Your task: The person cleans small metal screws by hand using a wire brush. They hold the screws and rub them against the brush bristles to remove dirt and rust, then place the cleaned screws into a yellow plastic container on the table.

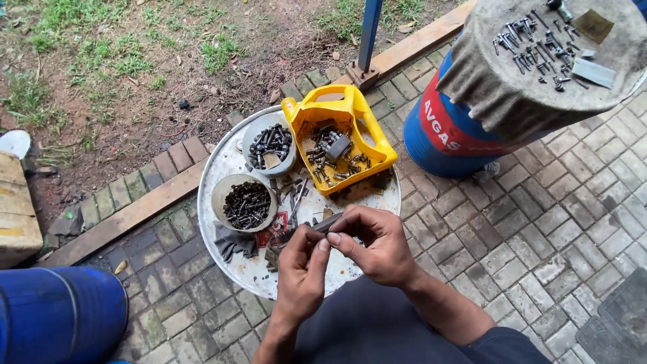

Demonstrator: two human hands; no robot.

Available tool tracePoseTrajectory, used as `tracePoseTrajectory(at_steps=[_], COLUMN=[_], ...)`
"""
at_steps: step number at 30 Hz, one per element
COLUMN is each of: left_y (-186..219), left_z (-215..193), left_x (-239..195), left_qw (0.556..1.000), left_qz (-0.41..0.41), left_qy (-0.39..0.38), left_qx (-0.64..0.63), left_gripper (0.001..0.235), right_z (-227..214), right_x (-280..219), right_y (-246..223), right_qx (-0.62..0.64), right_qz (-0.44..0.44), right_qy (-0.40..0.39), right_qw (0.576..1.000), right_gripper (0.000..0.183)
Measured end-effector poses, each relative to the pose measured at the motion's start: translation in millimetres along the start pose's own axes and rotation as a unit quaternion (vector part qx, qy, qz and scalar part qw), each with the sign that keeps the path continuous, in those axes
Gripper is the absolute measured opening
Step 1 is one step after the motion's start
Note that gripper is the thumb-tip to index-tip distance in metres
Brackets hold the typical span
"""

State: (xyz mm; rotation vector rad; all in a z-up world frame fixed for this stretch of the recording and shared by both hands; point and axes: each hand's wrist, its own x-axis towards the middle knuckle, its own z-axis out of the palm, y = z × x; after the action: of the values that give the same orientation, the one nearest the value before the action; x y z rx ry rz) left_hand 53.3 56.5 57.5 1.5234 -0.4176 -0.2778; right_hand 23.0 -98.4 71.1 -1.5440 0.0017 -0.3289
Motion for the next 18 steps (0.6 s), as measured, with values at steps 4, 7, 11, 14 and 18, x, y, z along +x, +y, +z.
tracePoseTrajectory(at_steps=[4, 7, 11, 14, 18], left_y=[1.5, 3.3, 7.1, 11.0, 16.7], left_z=[-4.2, -2.9, -1.5, 1.1, 3.5], left_x=[1.4, -2.7, -5.2, -8.7, -16.7], left_qw=[0.999, 0.999, 0.999, 0.999, 1.000], left_qz=[-0.011, -0.009, -0.002, 0.000, -0.002], left_qy=[-0.011, -0.020, -0.017, -0.018, -0.023], left_qx=[-0.037, -0.041, -0.040, -0.035, -0.004], left_gripper=[0.017, 0.018, 0.017, 0.017, 0.019], right_z=[1.3, 3.2, 3.9, 3.6, 1.8], right_x=[0.1, -5.9, -8.2, -13.6, -17.1], right_y=[-1.1, -4.0, -7.6, -7.0, -9.5], right_qx=[0.040, 0.060, 0.086, 0.102, 0.107], right_qz=[-0.007, 0.001, -0.007, 0.004, 0.003], right_qy=[-0.021, 0.005, -0.006, 0.001, -0.001], right_qw=[0.999, 0.998, 0.996, 0.995, 0.994], right_gripper=[0.009, 0.012, 0.011, 0.011, 0.012])
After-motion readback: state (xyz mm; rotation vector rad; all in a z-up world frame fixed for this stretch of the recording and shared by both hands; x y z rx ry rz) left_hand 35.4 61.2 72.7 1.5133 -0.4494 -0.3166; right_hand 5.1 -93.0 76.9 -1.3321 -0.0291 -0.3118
